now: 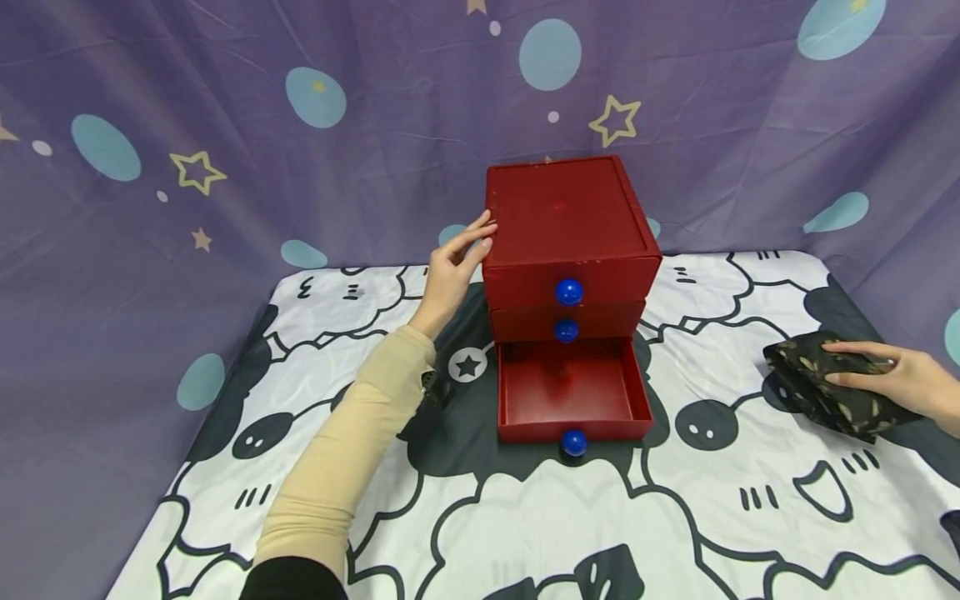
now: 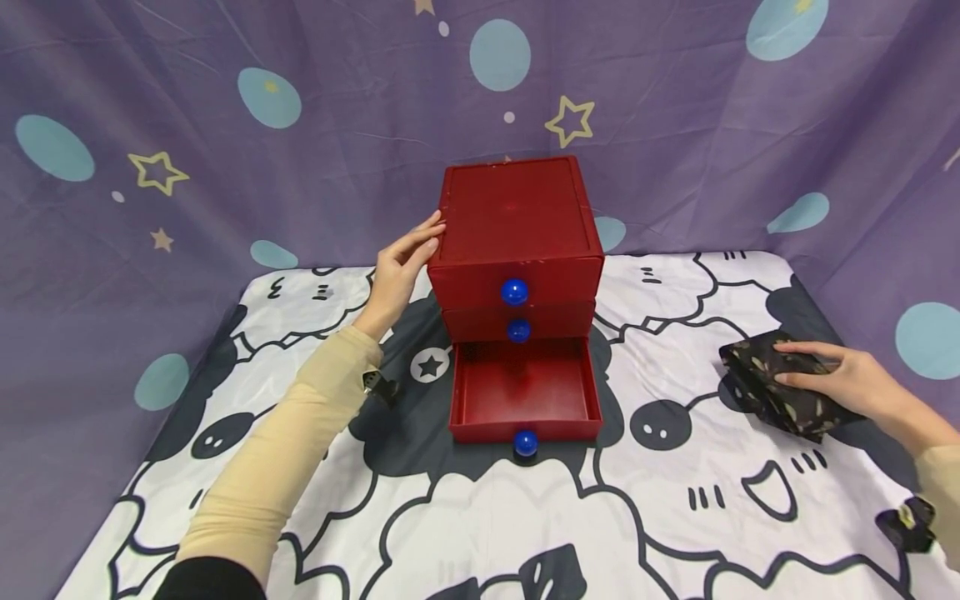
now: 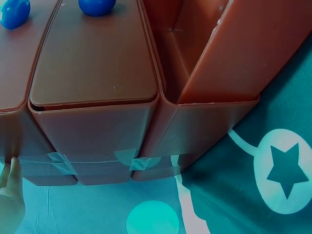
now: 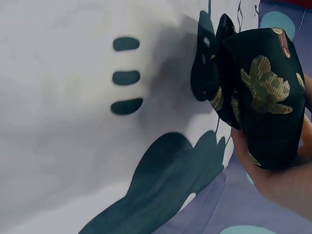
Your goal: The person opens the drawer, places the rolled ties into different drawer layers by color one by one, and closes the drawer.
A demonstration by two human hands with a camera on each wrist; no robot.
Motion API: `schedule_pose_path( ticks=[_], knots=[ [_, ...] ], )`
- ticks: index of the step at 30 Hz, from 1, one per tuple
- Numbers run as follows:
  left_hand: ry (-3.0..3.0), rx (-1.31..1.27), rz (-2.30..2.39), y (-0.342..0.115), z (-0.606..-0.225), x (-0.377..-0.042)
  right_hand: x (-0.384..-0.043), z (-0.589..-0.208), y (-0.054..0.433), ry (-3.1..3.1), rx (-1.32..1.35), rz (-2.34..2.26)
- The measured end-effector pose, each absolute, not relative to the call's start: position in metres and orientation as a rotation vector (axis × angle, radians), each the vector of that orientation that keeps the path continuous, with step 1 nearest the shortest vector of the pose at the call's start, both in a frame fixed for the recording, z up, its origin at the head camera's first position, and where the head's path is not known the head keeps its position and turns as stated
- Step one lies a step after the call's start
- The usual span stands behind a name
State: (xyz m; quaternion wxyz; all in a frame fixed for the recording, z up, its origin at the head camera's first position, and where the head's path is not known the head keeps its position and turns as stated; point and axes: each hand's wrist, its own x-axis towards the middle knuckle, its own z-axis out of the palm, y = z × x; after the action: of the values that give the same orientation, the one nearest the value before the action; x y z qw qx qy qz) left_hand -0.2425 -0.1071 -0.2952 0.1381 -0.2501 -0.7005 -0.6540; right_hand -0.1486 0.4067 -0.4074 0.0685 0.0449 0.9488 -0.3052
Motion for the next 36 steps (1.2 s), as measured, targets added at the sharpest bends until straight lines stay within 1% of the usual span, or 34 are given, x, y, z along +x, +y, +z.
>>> schedule_pose_path(
  ticks=[15,23,36],
  knots=[
    [-2.013,-0.737,-1.895,-0.107,-0.296,-0.243,-0.154,-0.395,0.371,2.784,0.077,-0.96],
    [-2.009,-0.724,-1.895,-0.108,-0.298,-0.247,-0.156,-0.386,0.356,2.823,-0.024,-0.951],
    [-2.019,-0.72,-1.898,-0.108,-0.296,-0.244,-0.158,-0.377,0.332,2.719,-0.059,-1.008]
  ],
)
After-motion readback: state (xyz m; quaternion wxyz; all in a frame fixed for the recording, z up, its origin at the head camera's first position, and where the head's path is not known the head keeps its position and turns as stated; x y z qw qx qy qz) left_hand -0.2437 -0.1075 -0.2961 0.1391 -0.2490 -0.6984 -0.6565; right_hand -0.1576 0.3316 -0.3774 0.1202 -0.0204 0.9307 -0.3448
